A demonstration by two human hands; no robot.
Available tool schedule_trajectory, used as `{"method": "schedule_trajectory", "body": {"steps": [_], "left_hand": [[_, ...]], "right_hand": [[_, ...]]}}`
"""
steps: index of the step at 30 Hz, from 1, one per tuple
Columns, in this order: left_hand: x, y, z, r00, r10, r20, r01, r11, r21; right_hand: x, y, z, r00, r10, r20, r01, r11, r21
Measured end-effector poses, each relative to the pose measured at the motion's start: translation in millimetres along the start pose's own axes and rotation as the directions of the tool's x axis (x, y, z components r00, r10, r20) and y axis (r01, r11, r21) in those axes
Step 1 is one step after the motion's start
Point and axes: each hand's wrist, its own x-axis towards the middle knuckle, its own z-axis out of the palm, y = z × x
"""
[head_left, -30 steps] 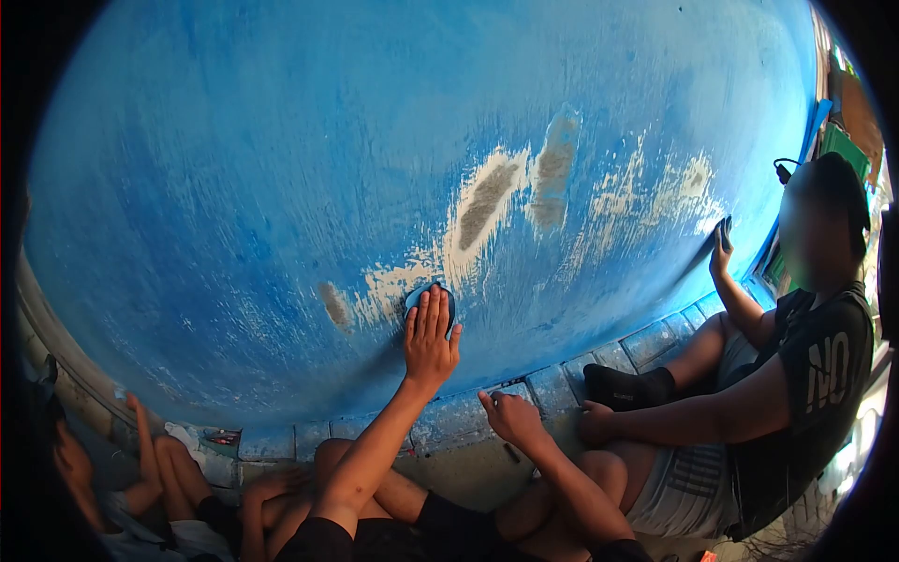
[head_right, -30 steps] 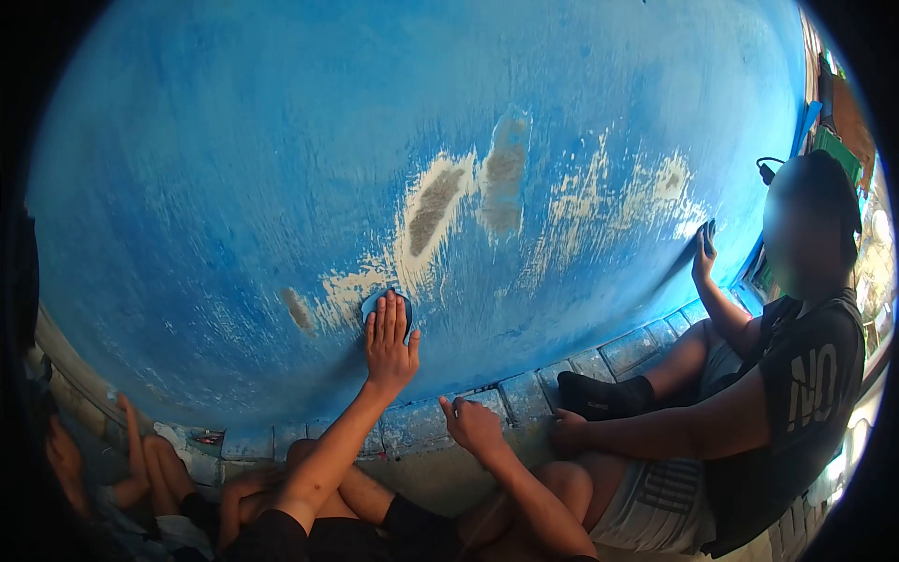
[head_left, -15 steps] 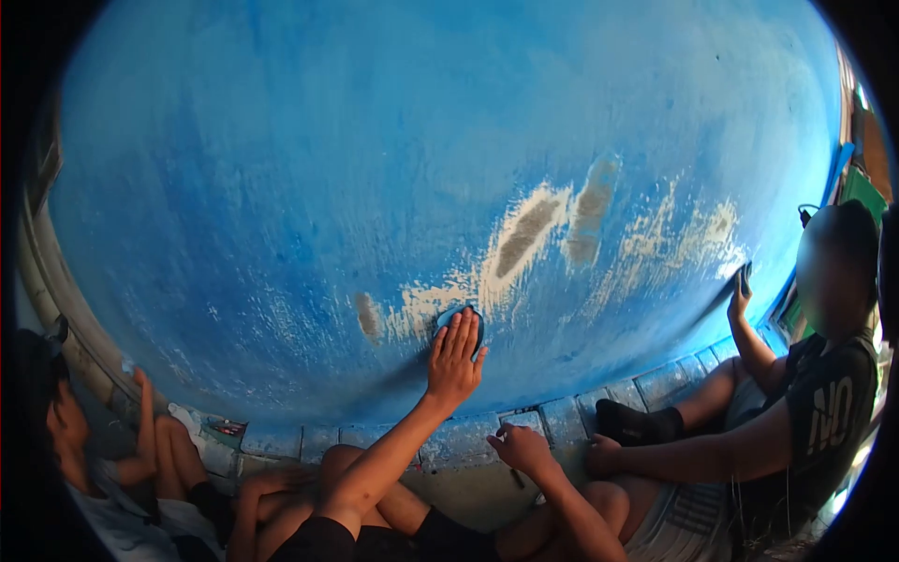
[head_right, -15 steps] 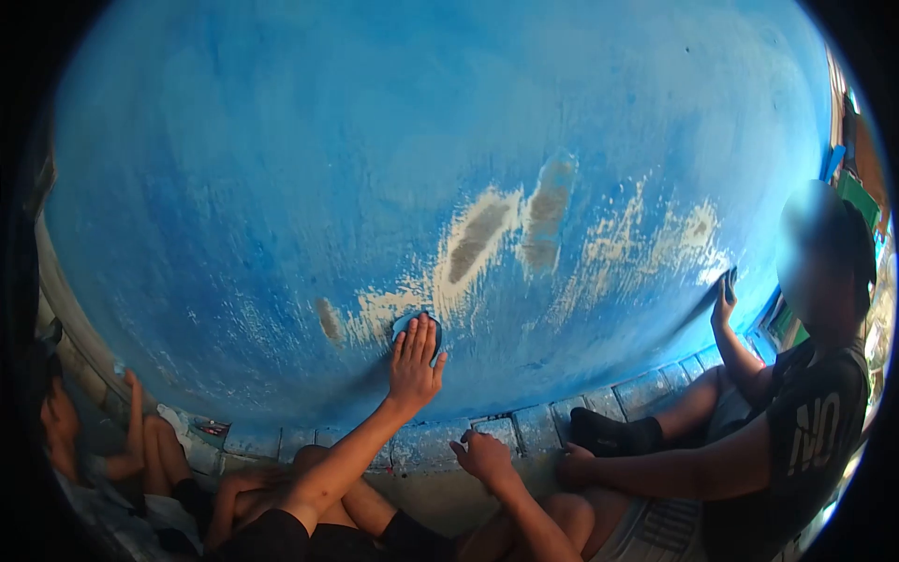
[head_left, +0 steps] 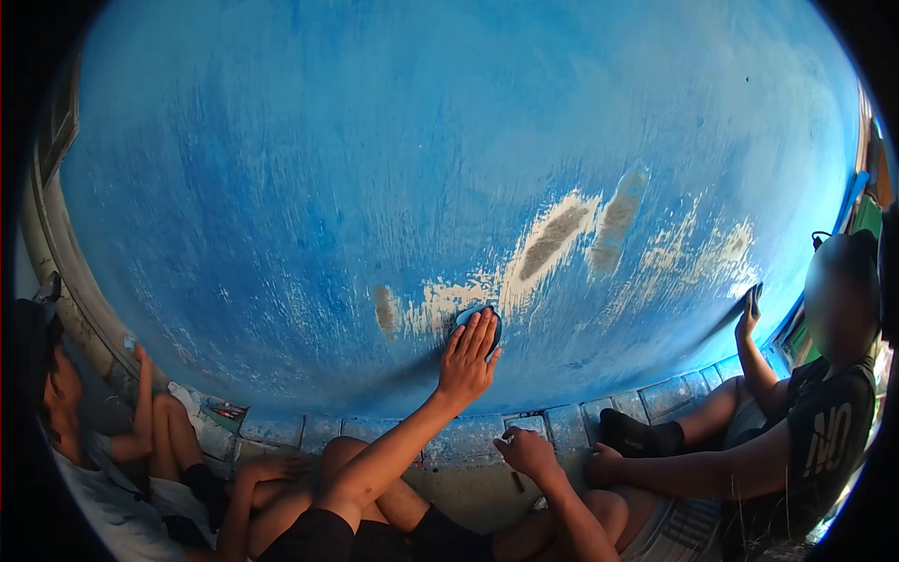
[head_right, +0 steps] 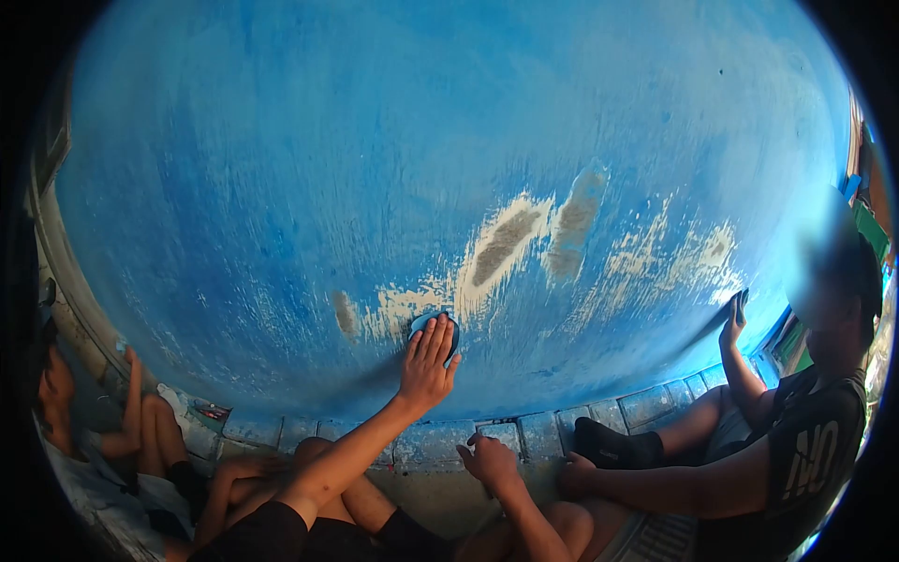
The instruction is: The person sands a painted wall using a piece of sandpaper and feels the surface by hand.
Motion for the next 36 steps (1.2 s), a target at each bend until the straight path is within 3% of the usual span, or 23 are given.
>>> {"method": "schedule_trajectory", "body": {"steps": [8, 19, 27, 33, 36], "left_hand": [[7, 3, 0, 0.993, -0.068, -0.092, 0.043, 0.966, -0.253], [4, -7, -5, 0.994, -0.092, -0.051, 0.079, 0.974, -0.212], [4, -16, -8, 0.988, -0.105, -0.113, 0.082, 0.977, -0.197], [-4, -22, -7, 0.994, -0.105, -0.043, 0.092, 0.967, -0.237], [-9, -24, -7, 0.988, -0.127, -0.092, 0.107, 0.974, -0.201]], "right_hand": [[-2, -1, -2, 1.000, -0.017, -0.005, 0.017, 0.999, 0.028], [-1, -1, 0, 1.000, -0.012, -0.016, 0.012, 1.000, 0.020], [-2, -2, 2, 0.999, -0.026, -0.038, 0.027, 1.000, 0.016], [-2, -6, -1, 0.999, -0.017, -0.032, 0.017, 1.000, -0.001], [-2, -7, -1, 1.000, -0.002, -0.021, 0.002, 1.000, 0.017]]}}
